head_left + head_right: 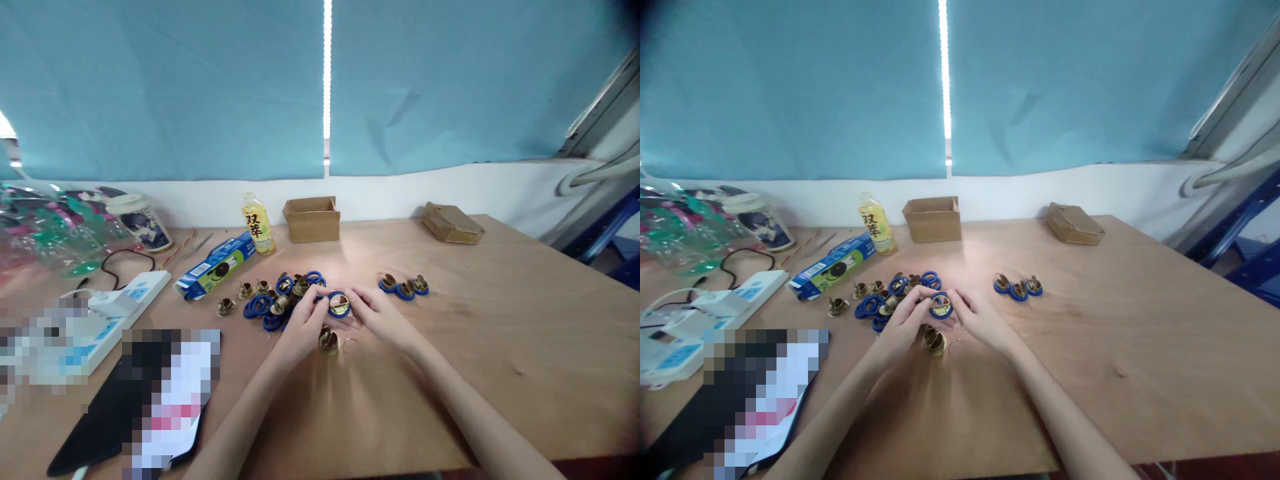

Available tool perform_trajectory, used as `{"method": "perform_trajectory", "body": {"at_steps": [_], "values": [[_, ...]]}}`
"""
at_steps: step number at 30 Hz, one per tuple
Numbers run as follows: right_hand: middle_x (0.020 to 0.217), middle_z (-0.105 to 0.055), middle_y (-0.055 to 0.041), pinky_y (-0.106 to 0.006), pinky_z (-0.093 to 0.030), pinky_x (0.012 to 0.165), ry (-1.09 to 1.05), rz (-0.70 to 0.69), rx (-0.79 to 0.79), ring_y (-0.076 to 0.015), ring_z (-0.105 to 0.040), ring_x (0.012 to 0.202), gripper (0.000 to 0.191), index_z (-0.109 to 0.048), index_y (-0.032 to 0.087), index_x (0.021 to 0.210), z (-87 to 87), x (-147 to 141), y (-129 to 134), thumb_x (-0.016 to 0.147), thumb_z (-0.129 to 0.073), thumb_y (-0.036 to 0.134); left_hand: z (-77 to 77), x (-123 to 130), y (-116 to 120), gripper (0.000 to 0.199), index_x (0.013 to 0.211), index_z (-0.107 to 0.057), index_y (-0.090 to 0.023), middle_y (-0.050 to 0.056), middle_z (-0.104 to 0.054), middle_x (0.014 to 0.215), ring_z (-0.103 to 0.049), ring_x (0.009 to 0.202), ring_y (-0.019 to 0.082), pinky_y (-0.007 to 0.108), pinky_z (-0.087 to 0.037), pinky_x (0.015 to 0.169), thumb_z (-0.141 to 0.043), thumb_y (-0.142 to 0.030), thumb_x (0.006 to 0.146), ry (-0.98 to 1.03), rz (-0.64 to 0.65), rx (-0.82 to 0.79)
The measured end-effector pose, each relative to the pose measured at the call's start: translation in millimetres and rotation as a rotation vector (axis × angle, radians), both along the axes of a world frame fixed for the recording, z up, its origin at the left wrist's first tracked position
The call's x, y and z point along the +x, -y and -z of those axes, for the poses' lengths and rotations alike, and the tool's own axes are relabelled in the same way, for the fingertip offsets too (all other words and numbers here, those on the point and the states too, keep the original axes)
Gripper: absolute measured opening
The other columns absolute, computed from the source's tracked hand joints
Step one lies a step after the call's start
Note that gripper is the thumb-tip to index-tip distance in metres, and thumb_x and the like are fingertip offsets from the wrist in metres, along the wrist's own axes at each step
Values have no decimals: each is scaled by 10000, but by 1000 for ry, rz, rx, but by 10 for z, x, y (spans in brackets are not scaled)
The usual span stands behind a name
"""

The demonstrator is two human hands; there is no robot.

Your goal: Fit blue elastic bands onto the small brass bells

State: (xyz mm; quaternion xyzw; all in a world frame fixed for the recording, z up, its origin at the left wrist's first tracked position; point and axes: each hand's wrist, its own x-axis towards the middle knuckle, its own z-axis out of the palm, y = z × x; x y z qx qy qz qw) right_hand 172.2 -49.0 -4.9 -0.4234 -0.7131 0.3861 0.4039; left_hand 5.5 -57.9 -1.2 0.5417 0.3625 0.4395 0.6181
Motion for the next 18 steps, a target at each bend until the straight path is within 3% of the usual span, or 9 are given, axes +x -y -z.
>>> {"method": "perform_trajectory", "body": {"at_steps": [6,13,18], "values": [[538,-449,49,-239,-360,497,-83,71,-6,-117,-452,495,421,-424,219,699,42,-3,-10,969,-403,541,56,23,-38,307,1040,-483,-207,-10,-690,628,-713,619,193,266,-517,600,-523,-482,909,-38,-38,-15],[727,-610,-3,-242,-411,545,-145,21,-30,-125,-542,605,269,-611,187,938,-24,-15,30,925,-540,446,54,36,-40,422,1106,-534,-174,90,-706,1057,-715,879,201,309,-545,783,-609,-504,854,79,-62,-12],[799,-635,-15,-258,-462,565,-202,77,-78,-132,-578,615,300,-596,196,1100,-28,-18,5,907,-546,420,99,23,-80,490,1146,-526,-174,124,-652,1214,-639,1121,242,337,-530,907,-719,-434,778,73,-131,69]]}}
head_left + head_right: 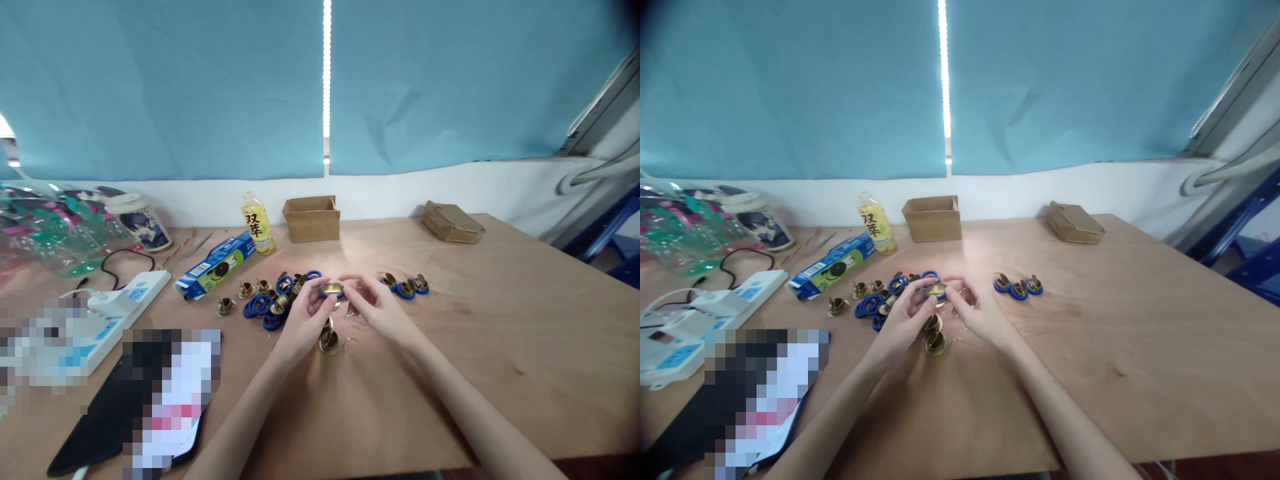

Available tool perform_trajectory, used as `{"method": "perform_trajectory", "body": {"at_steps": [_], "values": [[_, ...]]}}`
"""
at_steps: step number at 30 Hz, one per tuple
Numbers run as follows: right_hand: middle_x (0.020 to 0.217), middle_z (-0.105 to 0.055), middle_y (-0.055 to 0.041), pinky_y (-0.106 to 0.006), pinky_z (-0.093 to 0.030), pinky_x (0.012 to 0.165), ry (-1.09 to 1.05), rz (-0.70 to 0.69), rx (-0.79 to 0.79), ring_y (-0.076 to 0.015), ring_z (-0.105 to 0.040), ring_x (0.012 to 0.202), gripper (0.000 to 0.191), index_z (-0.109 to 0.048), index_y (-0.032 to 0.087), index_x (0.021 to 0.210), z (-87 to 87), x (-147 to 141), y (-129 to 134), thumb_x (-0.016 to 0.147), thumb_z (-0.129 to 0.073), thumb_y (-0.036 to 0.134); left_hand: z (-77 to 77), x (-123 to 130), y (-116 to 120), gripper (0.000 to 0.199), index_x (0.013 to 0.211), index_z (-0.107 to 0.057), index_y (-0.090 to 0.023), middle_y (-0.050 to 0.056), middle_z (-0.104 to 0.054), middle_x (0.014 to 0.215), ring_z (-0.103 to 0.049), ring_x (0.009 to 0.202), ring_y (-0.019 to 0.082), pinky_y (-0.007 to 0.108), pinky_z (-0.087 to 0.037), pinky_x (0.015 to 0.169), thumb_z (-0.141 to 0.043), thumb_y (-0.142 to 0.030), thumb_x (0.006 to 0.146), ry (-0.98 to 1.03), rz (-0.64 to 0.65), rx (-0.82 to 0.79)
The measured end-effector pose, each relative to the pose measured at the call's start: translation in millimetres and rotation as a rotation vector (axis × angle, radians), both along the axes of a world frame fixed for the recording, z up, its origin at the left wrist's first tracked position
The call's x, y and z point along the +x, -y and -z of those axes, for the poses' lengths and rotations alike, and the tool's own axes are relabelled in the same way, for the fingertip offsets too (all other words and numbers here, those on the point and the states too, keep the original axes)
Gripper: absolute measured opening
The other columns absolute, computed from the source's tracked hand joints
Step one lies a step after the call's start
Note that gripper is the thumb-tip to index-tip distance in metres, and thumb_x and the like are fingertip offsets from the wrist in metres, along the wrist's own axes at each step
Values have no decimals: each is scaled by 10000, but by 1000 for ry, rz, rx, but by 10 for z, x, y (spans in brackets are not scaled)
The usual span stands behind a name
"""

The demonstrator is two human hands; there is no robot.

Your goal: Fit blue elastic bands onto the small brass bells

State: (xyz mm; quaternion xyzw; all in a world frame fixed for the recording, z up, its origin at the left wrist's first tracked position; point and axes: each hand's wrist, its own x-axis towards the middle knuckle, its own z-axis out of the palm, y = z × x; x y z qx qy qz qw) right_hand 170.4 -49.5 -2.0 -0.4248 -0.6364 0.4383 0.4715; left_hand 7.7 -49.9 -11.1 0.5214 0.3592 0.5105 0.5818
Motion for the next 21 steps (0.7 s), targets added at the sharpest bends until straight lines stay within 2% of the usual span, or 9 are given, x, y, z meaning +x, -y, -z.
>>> {"method": "perform_trajectory", "body": {"at_steps": [2,4,6,9,13,21], "values": [[734,-604,-3,-263,-456,551,36,98,12,-131,-562,579,278,-599,181,1024,17,50,-43,913,-514,421,34,-9,-19,529,1181,-516,-170,136,-633,1253,-612,1169,252,361,-509,962,-739,-401,761,2,-44,2],[679,-585,-2,-264,-428,552,203,174,35,-133,-544,572,237,-601,171,869,40,128,-83,900,-526,394,53,-17,-25,547,1206,-518,-160,141,-620,1275,-604,1183,251,379,-480,1014,-748,-364,754,-6,-79,5],[660,-592,-6,-263,-391,559,438,161,21,-140,-538,593,184,-596,170,799,63,208,-102,858,-585,345,51,-20,-18,539,1221,-527,-155,135,-621,1278,-604,1186,246,387,-458,1047,-742,-335,761,-12,-90,4],[646,-584,16,-252,-349,549,658,46,-64,-145,-539,607,153,-583,176,854,85,279,-86,792,-659,293,28,-14,5,507,1227,-541,-162,121,-633,1269,-606,1190,245,387,-464,1045,-724,-314,780,-9,-86,0],[625,-546,50,-236,-322,530,687,-82,-141,-137,-520,601,233,-523,194,878,109,267,-52,742,-701,260,18,-3,17,473,1200,-558,-164,112,-643,1262,-604,1195,245,365,-484,1022,-724,-299,778,-10,-68,10],[660,-559,26,-237,-320,561,759,-95,-97,-141,-523,623,188,-518,186,833,143,234,-86,750,-686,203,54,-6,-4,438,1180,-574,-165,110,-662,1231,-620,1169,242,356,-494,1003,-713,-307,790,-18,-65,18]]}}
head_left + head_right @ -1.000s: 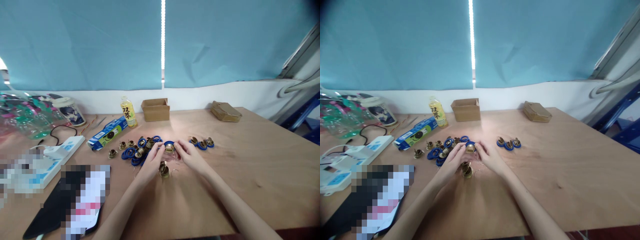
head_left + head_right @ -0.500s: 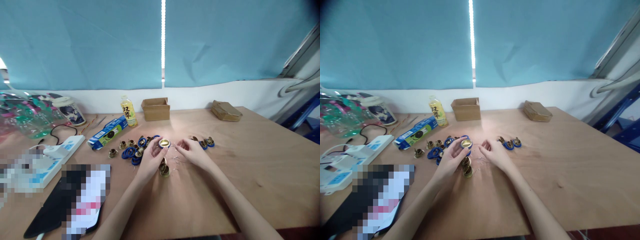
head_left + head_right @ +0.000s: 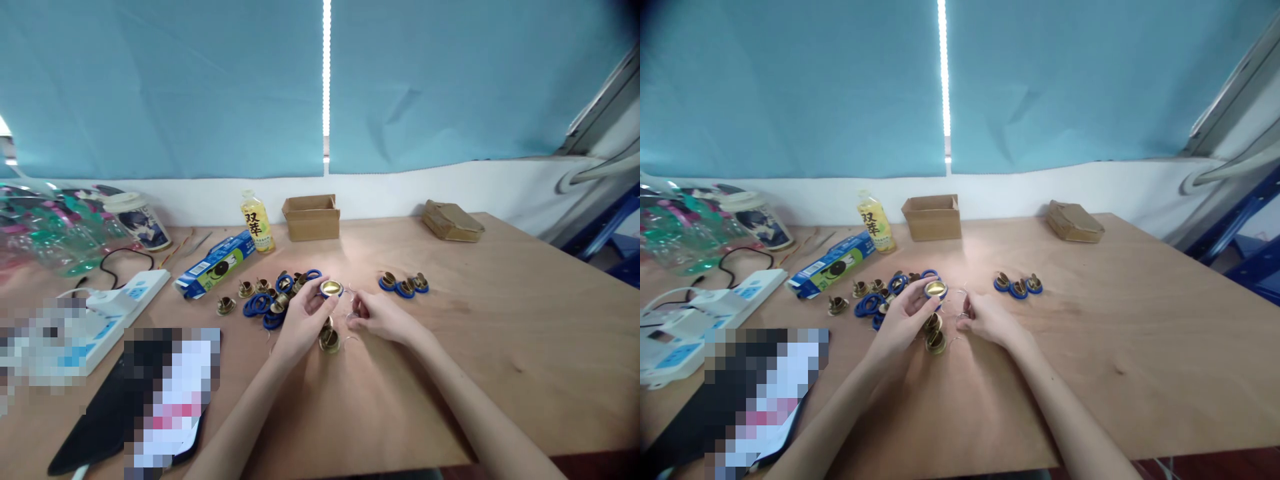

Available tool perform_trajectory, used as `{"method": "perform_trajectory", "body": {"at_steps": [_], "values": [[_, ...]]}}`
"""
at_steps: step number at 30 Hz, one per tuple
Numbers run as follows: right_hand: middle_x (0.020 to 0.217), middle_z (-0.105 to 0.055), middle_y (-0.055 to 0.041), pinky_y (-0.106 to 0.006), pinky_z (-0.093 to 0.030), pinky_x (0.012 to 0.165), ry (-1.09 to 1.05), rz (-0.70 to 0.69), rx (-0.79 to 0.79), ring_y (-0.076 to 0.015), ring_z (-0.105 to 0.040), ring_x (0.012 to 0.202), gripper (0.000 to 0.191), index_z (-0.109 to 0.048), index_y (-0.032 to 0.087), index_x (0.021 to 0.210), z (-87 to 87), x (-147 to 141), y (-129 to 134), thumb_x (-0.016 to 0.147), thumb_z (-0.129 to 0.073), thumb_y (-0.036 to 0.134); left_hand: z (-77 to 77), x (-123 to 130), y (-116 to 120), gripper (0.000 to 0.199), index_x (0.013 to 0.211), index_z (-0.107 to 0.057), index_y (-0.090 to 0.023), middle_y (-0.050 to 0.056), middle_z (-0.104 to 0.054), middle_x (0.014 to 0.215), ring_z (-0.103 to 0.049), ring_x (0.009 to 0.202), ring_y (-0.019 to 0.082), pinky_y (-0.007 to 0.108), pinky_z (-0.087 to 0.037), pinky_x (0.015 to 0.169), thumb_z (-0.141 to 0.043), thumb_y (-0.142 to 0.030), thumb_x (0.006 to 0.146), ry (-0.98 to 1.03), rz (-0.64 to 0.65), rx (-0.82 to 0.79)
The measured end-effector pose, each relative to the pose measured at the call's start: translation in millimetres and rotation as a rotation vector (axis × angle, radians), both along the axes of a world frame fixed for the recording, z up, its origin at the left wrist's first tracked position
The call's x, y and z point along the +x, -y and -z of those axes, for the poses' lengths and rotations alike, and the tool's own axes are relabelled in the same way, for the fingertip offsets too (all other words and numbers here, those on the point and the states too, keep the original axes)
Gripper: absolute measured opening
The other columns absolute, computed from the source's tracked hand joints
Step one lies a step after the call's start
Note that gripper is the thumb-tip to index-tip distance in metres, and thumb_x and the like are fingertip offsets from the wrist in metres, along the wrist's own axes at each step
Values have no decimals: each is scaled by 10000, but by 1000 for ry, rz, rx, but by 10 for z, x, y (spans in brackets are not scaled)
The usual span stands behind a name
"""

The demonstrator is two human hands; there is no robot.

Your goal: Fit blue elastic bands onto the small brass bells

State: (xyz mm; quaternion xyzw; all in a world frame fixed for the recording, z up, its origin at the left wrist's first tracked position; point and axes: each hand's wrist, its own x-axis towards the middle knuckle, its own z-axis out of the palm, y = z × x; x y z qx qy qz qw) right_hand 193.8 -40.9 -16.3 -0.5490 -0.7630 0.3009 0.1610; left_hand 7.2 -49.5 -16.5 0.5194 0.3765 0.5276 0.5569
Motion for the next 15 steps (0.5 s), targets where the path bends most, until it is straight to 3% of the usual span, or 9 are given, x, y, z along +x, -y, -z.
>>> {"method": "perform_trajectory", "body": {"at_steps": [5,10,15], "values": [[683,-579,18,-234,-322,568,16,-25,43,-146,-530,634,209,-517,180,908,12,3,4,766,-671,173,-16,7,6,435,1173,-580,-160,110,-670,1213,-628,1157,244,366,-488,1013,-713,-306,785,-13,-4,-5],[775,-637,-33,-243,-309,598,74,-80,135,-154,-543,688,78,-528,184,820,60,-4,3,843,-592,146,-21,11,4,432,1162,-586,-164,105,-681,1199,-636,1145,242,366,-487,1012,-717,-320,782,-14,-11,-5],[756,-637,-29,-242,-289,585,82,-92,145,-149,-529,652,36,-554,184,860,86,-11,-2,866,-571,153,-17,18,7,431,1158,-588,-164,110,-678,1209,-630,1157,246,368,-486,1012,-718,-331,783,-16,-16,-9]]}}
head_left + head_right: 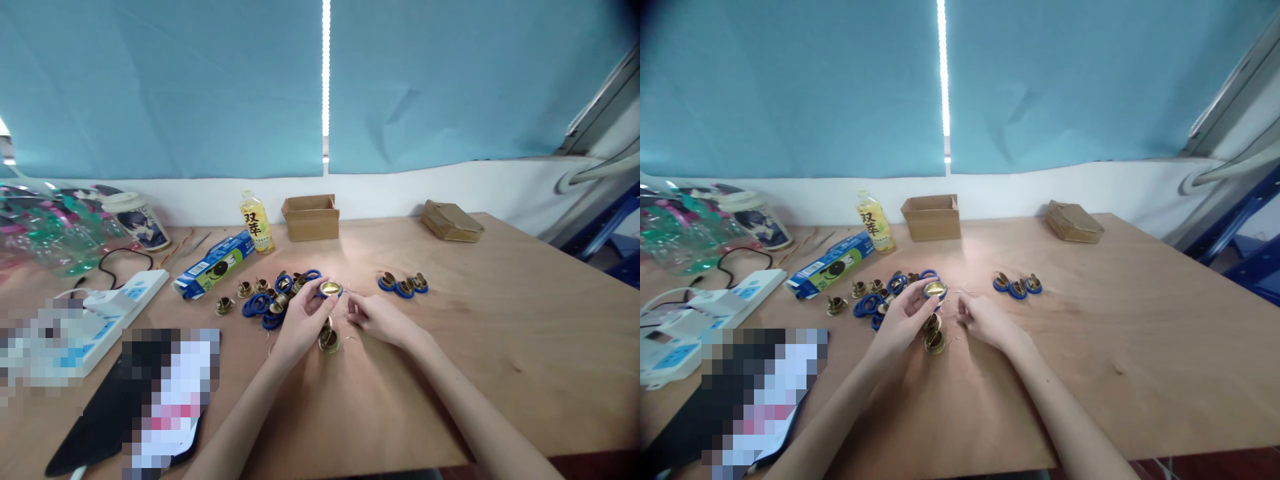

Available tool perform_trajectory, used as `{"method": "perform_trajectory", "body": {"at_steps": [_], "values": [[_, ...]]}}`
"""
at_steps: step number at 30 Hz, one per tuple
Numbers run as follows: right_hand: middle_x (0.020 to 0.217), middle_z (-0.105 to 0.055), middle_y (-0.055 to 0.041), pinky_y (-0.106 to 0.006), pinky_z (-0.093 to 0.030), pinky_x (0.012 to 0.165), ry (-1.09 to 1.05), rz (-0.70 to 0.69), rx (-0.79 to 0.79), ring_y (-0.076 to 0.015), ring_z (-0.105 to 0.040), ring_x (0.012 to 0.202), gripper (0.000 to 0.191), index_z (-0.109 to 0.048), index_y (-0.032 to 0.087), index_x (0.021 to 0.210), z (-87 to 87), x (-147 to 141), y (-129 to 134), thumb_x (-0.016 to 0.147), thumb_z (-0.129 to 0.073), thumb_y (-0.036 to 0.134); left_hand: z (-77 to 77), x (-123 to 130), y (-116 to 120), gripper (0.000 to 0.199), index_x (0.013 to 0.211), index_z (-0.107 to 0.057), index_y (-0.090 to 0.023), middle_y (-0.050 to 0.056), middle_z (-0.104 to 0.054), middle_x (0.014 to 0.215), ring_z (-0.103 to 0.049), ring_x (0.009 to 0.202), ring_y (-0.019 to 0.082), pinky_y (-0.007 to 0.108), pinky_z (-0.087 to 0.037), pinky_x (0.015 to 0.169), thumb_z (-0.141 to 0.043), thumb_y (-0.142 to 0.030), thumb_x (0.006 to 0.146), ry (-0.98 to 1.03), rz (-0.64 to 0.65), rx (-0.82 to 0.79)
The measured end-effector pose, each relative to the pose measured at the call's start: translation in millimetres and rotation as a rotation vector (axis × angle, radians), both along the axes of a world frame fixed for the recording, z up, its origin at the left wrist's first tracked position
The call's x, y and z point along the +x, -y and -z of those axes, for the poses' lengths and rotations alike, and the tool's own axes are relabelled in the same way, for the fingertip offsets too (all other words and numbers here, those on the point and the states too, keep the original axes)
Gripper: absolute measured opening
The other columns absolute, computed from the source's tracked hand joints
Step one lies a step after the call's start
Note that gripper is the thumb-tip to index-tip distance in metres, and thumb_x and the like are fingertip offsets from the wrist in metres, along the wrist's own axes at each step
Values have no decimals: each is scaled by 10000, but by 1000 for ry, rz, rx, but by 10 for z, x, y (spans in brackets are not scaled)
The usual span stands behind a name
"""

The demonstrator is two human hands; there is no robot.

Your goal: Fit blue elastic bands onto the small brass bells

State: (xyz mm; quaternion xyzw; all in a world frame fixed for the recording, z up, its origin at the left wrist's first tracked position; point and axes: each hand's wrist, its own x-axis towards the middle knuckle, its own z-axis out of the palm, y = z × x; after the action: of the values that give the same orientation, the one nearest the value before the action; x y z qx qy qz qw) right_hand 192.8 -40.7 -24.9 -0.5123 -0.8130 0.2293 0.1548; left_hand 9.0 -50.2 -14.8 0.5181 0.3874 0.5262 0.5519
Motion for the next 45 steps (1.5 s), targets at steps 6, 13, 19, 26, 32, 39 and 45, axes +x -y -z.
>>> {"method": "perform_trajectory", "body": {"at_steps": [6,13,19,26,32,39,45], "values": [[790,-653,-43,-251,-294,596,27,-3,0,-168,-550,670,136,-551,175,1001,-20,-2,8,871,-534,142,-20,2,8,421,1147,-595,-167,110,-685,1196,-637,1143,246,374,-485,1013,-721,-336,782,-4,-1,-1],[837,-673,-75,-259,-265,587,102,0,33,-184,-575,715,119,-549,168,995,-13,-25,10,899,-484,141,-15,2,2,450,1161,-583,-160,117,-677,1208,-634,1147,254,371,-510,976,-719,-358,780,2,8,-14],[889,-683,-130,-285,-255,579,163,21,39,-197,-575,688,129,-548,137,1008,-5,-42,15,918,-459,158,-30,6,8,428,1144,-596,-167,106,-687,1191,-641,1134,245,361,-503,985,-721,-351,778,-10,-2,-18],[860,-626,-78,-279,-388,685,-161,111,211,-188,-563,772,95,-503,186,855,-61,-70,1,922,-441,159,-14,-9,14,414,1149,-607,-179,96,-693,1168,-654,1107,240,362,-512,973,-722,-333,782,-15,-5,2],[701,-624,-22,-272,-422,613,-429,212,218,-163,-584,631,121,-549,194,813,-104,-51,-59,911,-478,201,-20,-12,28,425,1193,-592,-180,99,-676,1188,-648,1113,232,362,-505,989,-708,-308,805,-26,3,26],[705,-684,-40,-277,-460,562,-515,308,170,-169,-611,594,176,-694,185,831,-123,-30,-81,875,-561,290,-40,-5,52,440,1194,-589,-181,102,-669,1208,-650,1114,238,355,-506,978,-721,-279,786,-76,5,67],[668,-614,-38,-281,-440,547,-587,362,251,-154,-546,587,180,-749,188,744,-178,8,-84,760,-706,363,5,-4,52,472,1172,-601,-198,85,-677,1192,-650,1102,242,354,-510,961,-769,-261,735,-124,-67,139]]}}
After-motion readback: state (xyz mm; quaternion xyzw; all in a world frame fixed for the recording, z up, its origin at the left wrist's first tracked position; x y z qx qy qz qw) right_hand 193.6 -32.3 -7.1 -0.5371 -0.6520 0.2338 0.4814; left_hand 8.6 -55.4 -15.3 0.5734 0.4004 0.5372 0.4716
